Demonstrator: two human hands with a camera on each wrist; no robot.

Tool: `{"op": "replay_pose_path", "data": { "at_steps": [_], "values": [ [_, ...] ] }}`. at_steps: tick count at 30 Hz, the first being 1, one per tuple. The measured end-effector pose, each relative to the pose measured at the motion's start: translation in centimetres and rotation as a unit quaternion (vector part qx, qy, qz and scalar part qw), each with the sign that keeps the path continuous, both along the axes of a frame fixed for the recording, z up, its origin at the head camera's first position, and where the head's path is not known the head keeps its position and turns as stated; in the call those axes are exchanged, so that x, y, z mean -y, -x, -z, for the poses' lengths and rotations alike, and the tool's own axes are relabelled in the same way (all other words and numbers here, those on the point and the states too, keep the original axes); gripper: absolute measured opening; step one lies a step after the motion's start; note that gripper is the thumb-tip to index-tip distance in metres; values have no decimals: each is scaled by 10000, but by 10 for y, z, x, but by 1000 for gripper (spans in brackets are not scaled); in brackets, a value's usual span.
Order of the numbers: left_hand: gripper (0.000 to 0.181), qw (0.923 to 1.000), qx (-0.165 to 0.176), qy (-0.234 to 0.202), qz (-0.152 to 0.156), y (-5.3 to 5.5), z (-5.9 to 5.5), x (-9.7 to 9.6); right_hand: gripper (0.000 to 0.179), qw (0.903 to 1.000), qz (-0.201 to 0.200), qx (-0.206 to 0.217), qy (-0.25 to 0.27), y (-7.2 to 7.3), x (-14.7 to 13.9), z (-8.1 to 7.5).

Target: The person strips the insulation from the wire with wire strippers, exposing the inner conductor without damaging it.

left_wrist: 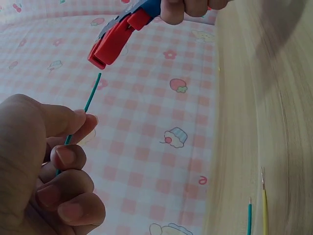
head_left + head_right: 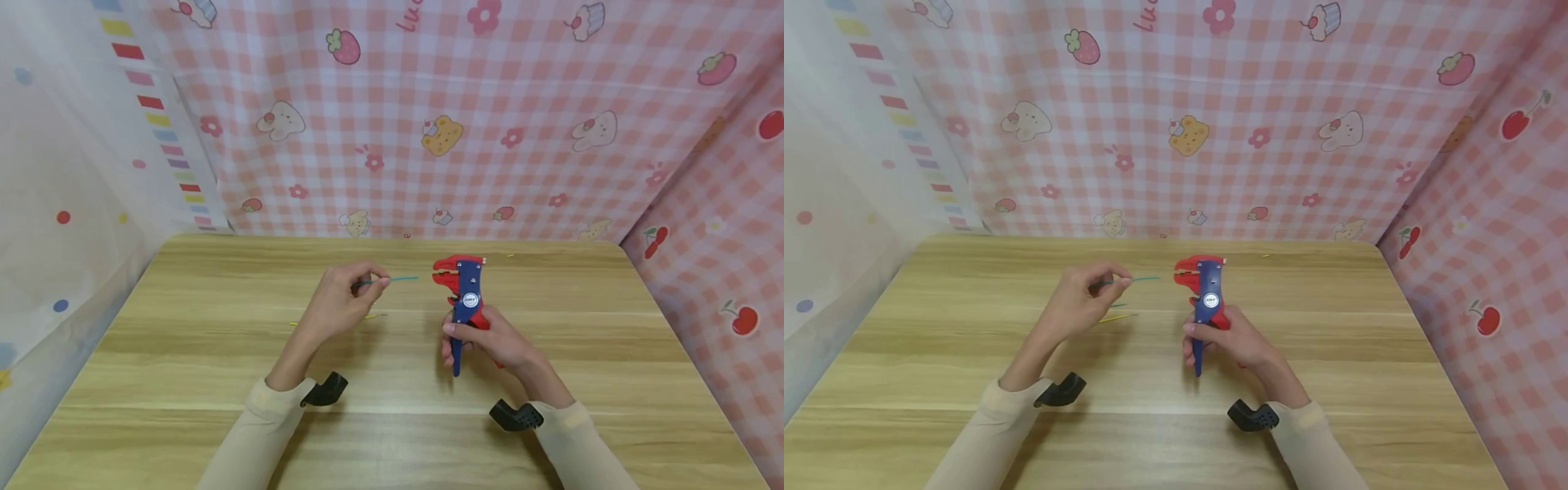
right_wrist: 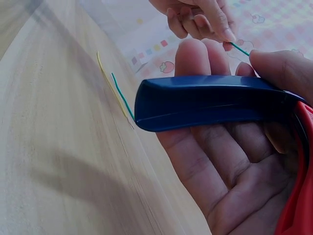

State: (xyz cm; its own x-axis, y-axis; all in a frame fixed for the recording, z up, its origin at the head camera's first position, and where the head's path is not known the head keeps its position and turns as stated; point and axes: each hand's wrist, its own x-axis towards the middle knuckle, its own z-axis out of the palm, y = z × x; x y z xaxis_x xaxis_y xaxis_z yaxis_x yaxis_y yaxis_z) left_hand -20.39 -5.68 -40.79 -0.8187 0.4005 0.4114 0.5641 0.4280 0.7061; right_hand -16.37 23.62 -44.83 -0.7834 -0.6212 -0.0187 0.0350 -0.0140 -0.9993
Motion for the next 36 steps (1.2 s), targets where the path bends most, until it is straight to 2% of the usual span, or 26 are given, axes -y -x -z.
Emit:
{"op": "replay_pose_path", "data": {
  "at_steps": [12,26,36],
  "values": [
    [9,9998,-148,-145,42,-4,-8,-2,13,9998,-36,-200,-40,-3,4,1],
    [6,9995,-195,-232,54,-7,-11,-5,15,9997,-74,-184,-119,-5,9,-2],
    [5,9992,-259,-238,178,-9,-10,-6,16,9999,-61,-52,-124,-8,14,-4]
  ]
}}
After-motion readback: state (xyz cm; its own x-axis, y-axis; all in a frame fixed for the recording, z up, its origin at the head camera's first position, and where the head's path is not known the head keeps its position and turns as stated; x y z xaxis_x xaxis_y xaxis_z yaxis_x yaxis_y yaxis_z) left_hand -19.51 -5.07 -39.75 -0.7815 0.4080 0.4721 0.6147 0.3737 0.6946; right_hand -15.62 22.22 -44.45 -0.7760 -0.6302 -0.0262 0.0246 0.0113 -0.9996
